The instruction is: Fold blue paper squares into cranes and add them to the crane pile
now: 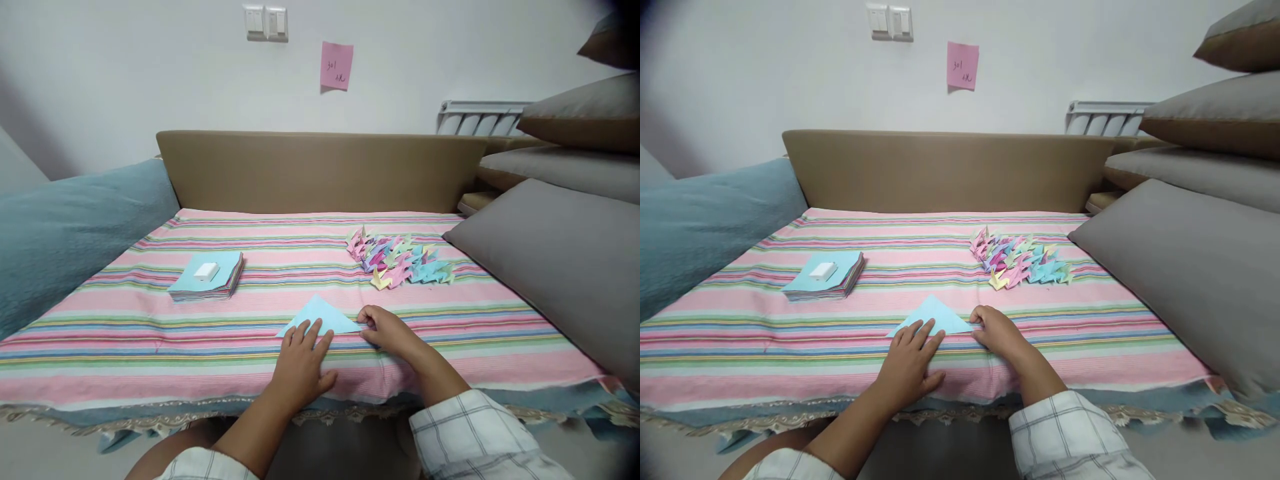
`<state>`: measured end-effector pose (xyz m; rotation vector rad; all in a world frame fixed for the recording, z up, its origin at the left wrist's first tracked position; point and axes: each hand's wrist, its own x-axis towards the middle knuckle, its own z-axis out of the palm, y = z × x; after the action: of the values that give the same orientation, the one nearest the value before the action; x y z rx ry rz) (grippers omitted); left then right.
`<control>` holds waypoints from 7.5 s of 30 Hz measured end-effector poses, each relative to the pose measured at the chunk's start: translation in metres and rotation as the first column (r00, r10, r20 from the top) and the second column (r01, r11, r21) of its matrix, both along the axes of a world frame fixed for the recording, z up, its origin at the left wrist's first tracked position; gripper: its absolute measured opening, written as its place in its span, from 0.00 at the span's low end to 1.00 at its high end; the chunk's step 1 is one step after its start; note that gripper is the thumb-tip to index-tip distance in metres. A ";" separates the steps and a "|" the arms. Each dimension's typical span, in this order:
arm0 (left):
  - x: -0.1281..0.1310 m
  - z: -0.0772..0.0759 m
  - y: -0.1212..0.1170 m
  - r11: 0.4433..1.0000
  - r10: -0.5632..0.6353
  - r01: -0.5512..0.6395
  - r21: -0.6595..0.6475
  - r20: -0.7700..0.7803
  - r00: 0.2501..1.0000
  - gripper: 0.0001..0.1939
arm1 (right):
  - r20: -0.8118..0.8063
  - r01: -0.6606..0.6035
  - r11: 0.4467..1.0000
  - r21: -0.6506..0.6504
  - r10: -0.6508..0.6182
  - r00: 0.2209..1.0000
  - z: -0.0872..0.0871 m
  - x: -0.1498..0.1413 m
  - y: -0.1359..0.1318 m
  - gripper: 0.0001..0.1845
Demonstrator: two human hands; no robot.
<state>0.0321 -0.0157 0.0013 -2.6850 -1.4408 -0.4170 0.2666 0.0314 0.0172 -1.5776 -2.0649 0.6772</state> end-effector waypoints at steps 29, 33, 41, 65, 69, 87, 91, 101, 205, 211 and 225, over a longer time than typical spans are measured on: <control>0.002 -0.003 -0.004 0.999 0.031 -0.031 0.041 -0.010 0.999 0.36 | -0.338 0.150 0.959 -0.239 -0.227 0.913 -0.008 -0.018 0.002 0.18; 0.002 -0.003 -0.004 0.999 0.035 -0.034 0.041 -0.010 0.999 0.36 | -0.383 0.171 0.959 -0.227 -0.249 0.889 -0.015 -0.021 0.007 0.21; 0.003 -0.004 -0.004 0.999 0.040 -0.040 0.012 0.003 0.999 0.35 | -0.503 0.106 0.947 -0.303 -0.254 0.826 -0.010 -0.022 0.005 0.17; 0.025 0.009 -0.007 0.991 0.092 -0.096 -0.094 -0.039 0.995 0.36 | -0.443 0.174 0.935 -0.308 -0.303 0.844 -0.009 -0.025 0.007 0.13; 0.026 0.010 -0.008 0.991 0.094 -0.098 -0.096 -0.039 0.995 0.35 | -0.324 0.218 0.964 -0.153 -0.257 0.910 -0.013 -0.031 0.004 0.19; 0.025 0.009 -0.007 0.991 0.096 -0.097 -0.086 -0.021 0.995 0.35 | -0.483 0.008 0.941 -0.338 -0.181 0.857 -0.008 -0.015 0.004 0.20; 0.025 0.009 -0.007 0.991 0.099 -0.100 -0.085 -0.021 0.995 0.35 | -0.456 -0.009 0.943 -0.331 -0.151 0.877 -0.007 -0.014 0.003 0.18; 0.026 0.012 -0.008 0.986 0.109 -0.113 -0.123 -0.046 0.993 0.35 | -0.320 0.110 0.959 -0.262 -0.194 0.927 -0.004 -0.008 0.002 0.11; -0.050 0.038 0.018 0.827 0.504 0.055 -0.559 0.781 0.368 0.15 | -0.664 0.268 0.963 -0.020 -0.213 0.717 0.004 -0.033 -0.015 0.22; -0.048 0.024 0.026 0.857 0.502 -0.268 -0.440 0.597 0.626 0.14 | -0.099 0.028 0.869 0.494 0.024 0.995 0.000 -0.045 -0.023 0.13; -0.045 0.026 0.021 0.856 0.473 -0.244 -0.455 0.501 0.725 0.14 | 0.248 -0.195 0.903 0.383 0.103 0.963 -0.012 -0.073 -0.035 0.16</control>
<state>-0.0128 0.0050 0.0276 -2.5070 -2.3831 -1.1513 0.1937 -0.0032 0.0052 -1.3106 -2.3208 0.1016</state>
